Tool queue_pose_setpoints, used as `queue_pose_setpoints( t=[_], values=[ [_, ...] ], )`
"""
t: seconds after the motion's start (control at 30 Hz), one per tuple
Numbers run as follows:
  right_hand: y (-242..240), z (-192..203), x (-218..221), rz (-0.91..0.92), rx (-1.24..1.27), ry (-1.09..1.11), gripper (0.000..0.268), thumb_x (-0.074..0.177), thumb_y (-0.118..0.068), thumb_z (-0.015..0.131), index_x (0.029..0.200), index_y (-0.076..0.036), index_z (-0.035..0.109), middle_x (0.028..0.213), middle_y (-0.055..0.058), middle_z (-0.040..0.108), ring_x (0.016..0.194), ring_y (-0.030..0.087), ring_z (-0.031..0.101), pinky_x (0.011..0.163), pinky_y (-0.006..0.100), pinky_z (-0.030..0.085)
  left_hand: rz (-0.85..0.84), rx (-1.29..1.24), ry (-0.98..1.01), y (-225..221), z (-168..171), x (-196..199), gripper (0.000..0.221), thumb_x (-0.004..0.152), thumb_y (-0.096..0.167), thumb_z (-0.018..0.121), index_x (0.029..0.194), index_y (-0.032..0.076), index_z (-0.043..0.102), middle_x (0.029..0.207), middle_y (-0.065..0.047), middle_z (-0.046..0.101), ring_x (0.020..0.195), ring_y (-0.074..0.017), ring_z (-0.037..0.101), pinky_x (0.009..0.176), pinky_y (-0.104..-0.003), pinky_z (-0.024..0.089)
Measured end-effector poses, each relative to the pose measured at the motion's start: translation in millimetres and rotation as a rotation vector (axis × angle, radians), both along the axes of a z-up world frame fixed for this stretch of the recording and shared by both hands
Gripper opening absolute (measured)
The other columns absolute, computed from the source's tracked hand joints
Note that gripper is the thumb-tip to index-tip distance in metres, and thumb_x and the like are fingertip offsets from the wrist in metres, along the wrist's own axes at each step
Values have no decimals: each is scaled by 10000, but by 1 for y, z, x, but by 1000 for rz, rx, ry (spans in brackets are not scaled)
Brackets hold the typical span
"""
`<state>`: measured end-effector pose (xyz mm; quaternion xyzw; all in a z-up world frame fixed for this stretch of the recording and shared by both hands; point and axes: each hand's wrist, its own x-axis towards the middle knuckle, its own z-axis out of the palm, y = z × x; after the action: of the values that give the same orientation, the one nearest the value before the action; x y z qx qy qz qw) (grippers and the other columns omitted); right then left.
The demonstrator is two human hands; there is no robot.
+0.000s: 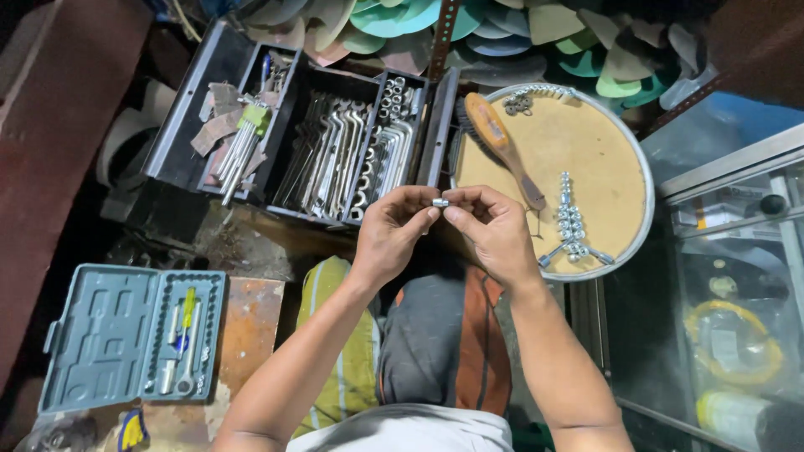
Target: Sorting and organizing small mechanical parts and sockets into a tool case and a tray
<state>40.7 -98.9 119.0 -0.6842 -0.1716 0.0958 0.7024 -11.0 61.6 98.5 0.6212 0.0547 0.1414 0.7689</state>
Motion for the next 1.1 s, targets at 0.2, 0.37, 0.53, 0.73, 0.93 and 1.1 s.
queue_pose_setpoints(
  t=[0.2, 0.37, 0.53, 0.73, 0.93, 1.1],
  values=[
    [33, -5, -52, 75, -15, -25, 247, 879, -30, 800, 1115, 19, 747, 906, 71, 737, 836, 76, 674, 780, 252, 592, 23, -31, 10, 34, -6, -66, 214, 924, 75, 740, 1134, 39, 763, 821, -71, 739, 732, -85, 667, 654, -247, 591],
    [63, -1, -98, 131, -12, -42, 204, 892, -26, 793, 1088, 15, 754, 851, 56, 725, 793, 79, 683, 739, 246, 582, -13, -118, 32, 61, -3, -119, 235, 975, 76, 677, 1189, -2, 730, 859, -80, 736, 791, -92, 681, 722, -253, 602],
    [97, 1, -128, 228, -27, -43, 226, 887, -37, 803, 1098, 26, 750, 841, 73, 743, 776, 91, 707, 719, 241, 589, 66, -132, 27, 91, -13, -157, 232, 971, 73, 684, 1182, -6, 738, 924, -104, 758, 838, -111, 711, 776, -242, 617],
    [145, -17, -146, 329, -121, -101, 263, 869, -67, 831, 1115, -1, 762, 815, 78, 716, 747, 88, 671, 674, 246, 580, 107, -134, 22, 143, -35, -197, 223, 975, 130, 701, 1157, 6, 733, 926, -98, 742, 858, -124, 705, 777, -246, 606],
    [198, -32, -164, 433, -167, -53, 245, 888, -50, 806, 1128, -19, 769, 833, 56, 723, 751, 64, 638, 707, 226, 562, 176, -78, 62, 193, -35, -227, 187, 933, 156, 764, 1039, 3, 749, 837, -101, 719, 776, -128, 685, 698, -245, 593],
    [243, -50, -174, 504, -132, 57, 246, 895, -26, 793, 1132, 9, 740, 870, 63, 740, 782, 62, 664, 728, 217, 564, 265, -213, 123, 230, -49, -245, 137, 947, 173, 737, 934, 36, 743, 776, -93, 745, 684, -117, 726, 606, -196, 592]
  ],
)
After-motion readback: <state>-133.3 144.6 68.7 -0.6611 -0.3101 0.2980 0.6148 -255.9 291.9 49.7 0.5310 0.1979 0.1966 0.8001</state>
